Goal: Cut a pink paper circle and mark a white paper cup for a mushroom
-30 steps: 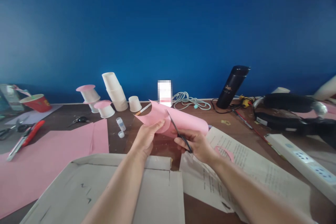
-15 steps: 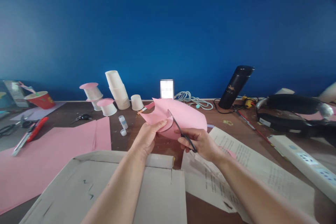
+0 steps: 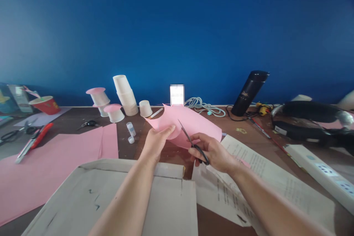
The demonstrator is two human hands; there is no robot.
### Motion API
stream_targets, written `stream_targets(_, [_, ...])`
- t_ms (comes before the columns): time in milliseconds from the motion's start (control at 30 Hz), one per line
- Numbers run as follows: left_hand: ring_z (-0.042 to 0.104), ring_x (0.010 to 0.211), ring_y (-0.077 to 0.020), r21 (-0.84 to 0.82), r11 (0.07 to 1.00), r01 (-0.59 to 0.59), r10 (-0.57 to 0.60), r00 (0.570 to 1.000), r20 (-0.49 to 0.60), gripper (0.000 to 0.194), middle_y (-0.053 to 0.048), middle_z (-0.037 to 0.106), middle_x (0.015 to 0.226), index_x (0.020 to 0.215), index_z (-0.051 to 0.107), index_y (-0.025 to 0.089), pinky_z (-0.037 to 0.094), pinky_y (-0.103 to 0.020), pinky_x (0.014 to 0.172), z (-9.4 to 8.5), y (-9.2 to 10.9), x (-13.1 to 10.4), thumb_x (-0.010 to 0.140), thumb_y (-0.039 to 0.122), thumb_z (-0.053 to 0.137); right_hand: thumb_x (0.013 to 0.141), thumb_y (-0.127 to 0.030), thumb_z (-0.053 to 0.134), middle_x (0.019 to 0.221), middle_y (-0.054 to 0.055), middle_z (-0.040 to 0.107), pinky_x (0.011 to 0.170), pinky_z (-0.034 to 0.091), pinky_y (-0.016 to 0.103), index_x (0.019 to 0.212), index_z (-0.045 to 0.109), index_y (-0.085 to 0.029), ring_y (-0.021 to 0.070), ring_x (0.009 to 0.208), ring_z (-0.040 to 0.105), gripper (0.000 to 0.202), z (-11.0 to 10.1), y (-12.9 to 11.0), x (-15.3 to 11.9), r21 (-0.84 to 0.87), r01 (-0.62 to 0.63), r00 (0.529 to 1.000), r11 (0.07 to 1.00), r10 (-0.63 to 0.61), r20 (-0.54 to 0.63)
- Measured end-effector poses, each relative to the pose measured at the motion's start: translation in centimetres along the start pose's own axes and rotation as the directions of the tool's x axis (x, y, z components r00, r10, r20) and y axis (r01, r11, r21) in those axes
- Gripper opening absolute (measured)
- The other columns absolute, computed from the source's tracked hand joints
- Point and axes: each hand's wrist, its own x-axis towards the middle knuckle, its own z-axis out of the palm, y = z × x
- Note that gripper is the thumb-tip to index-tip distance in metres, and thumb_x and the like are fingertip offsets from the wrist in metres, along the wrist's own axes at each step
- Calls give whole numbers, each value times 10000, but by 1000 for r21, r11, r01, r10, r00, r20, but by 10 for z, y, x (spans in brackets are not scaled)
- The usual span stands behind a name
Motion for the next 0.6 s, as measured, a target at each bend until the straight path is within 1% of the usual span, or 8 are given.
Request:
stream_targets(100, [651, 903, -323, 103, 994, -21, 26, 998, -49, 333, -108, 731, 851, 811, 746, 133, 472, -420, 840, -1, 4, -2, 571, 359, 793, 721, -501, 692, 611, -4, 641, 504, 444, 252, 972, 497, -187, 130, 500, 585, 446, 0, 0, 1, 18, -11, 1000, 1000, 11, 16])
stream_targets(200, [644, 917, -330, 159, 986, -51, 59, 997, -49, 311, -104, 730, 841, 805, 749, 139, 469, -416, 836, -3, 5, -2, 576, 345, 790, 729, -505, 681, 616, 5, 642, 505, 437, 246, 917, 508, -181, 125, 511, 580, 413, -1, 0, 2, 50, -2, 1000, 999, 0, 31])
stream_targets(300, [638, 936, -323, 158, 985, -70, 72, 997, -3, 357, -101, 728, 889, 875, 742, 142, 464, -418, 851, -6, 3, -1, 591, 356, 778, 747, -501, 667, 634, 21, 648, 498, 424, 232, 871, 535, -164, 116, 521, 574, 383, -4, 0, 2, 62, 15, 998, 998, -19, 53])
stream_targets(433, [638, 946, -309, 70, 993, -100, 93, 991, 101, 430, -108, 721, 949, 962, 720, 139, 458, -419, 877, -10, -2, 1, 586, 337, 780, 770, -494, 648, 651, 29, 653, 501, 424, 229, 888, 556, -149, 112, 527, 571, 376, -7, 0, 2, 65, 18, 997, 998, -22, 69])
stream_targets(500, [635, 955, -309, 49, 994, -93, 86, 988, 131, 447, -115, 719, 958, 979, 714, 134, 453, -427, 889, -11, -2, 2, 589, 343, 778, 773, -498, 643, 652, 30, 653, 505, 427, 230, 897, 561, -147, 113, 531, 573, 381, -8, 0, 2, 62, 20, 997, 998, -24, 75])
stream_targets(600, [629, 965, -316, 51, 997, -56, 48, 988, 148, 448, -129, 715, 968, 956, 719, 123, 447, -440, 899, -11, -2, 3, 588, 372, 778, 777, -495, 641, 653, 31, 651, 506, 429, 229, 902, 571, -144, 114, 535, 574, 379, -8, -1, 2, 49, 25, 996, 998, -29, 82])
